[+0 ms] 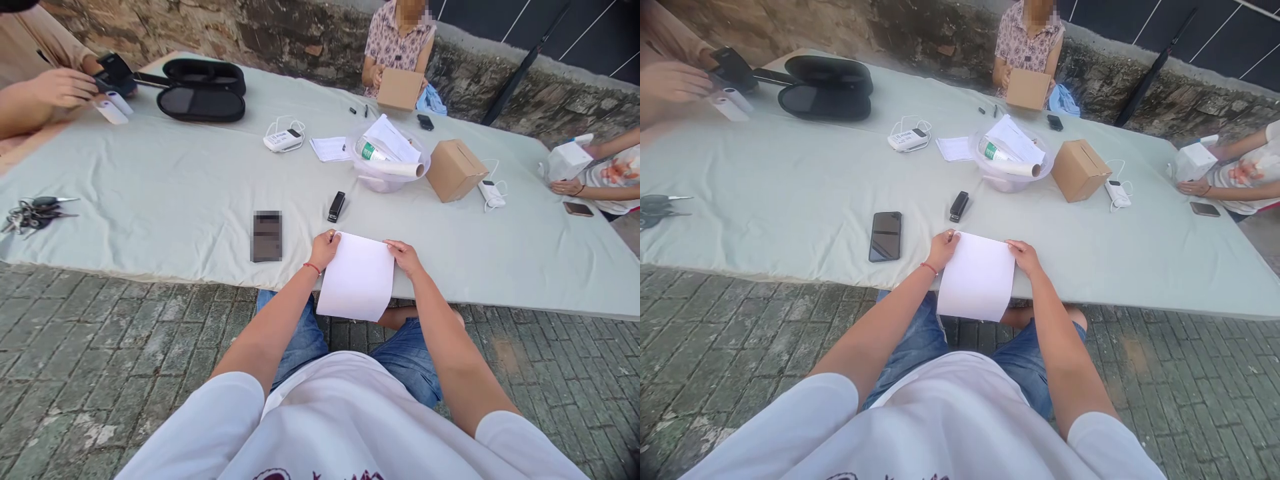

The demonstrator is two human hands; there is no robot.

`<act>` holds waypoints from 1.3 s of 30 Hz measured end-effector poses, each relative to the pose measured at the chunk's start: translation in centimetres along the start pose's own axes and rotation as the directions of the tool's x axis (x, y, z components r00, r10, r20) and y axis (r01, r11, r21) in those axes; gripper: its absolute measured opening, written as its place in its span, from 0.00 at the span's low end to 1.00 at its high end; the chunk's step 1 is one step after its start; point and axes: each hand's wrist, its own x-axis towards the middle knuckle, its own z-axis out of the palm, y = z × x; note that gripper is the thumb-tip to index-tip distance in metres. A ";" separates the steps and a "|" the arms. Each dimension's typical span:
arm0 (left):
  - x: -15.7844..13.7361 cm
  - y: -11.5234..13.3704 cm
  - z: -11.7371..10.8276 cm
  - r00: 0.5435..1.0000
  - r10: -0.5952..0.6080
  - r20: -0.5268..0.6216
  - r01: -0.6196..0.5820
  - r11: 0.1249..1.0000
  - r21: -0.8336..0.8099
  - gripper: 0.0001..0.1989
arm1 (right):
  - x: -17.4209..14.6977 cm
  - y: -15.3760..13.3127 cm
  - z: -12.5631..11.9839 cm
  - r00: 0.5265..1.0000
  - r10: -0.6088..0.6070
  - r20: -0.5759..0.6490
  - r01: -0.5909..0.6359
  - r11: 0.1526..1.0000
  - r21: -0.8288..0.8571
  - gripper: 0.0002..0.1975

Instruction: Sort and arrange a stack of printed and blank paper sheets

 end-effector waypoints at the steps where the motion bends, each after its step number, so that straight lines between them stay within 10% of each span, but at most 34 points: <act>1: 0.0 -0.1 0.0 1.000 0.005 0.001 -0.005 1.000 0.011 0.15 | -0.1 -0.1 0.0 1.000 0.002 0.003 -0.002 1.000 -0.005 0.16; 31: -0.1 0.3 0.0 0.999 -0.009 0.035 0.012 0.998 -0.064 0.16 | -0.1 -0.5 -0.3 0.996 0.091 0.025 -0.090 0.995 -0.030 0.16; 39: 0.2 0.0 0.0 0.990 -0.076 0.118 0.108 0.949 -0.296 0.17 | -0.1 -0.3 -0.4 0.995 0.098 0.035 -0.098 0.995 -0.002 0.16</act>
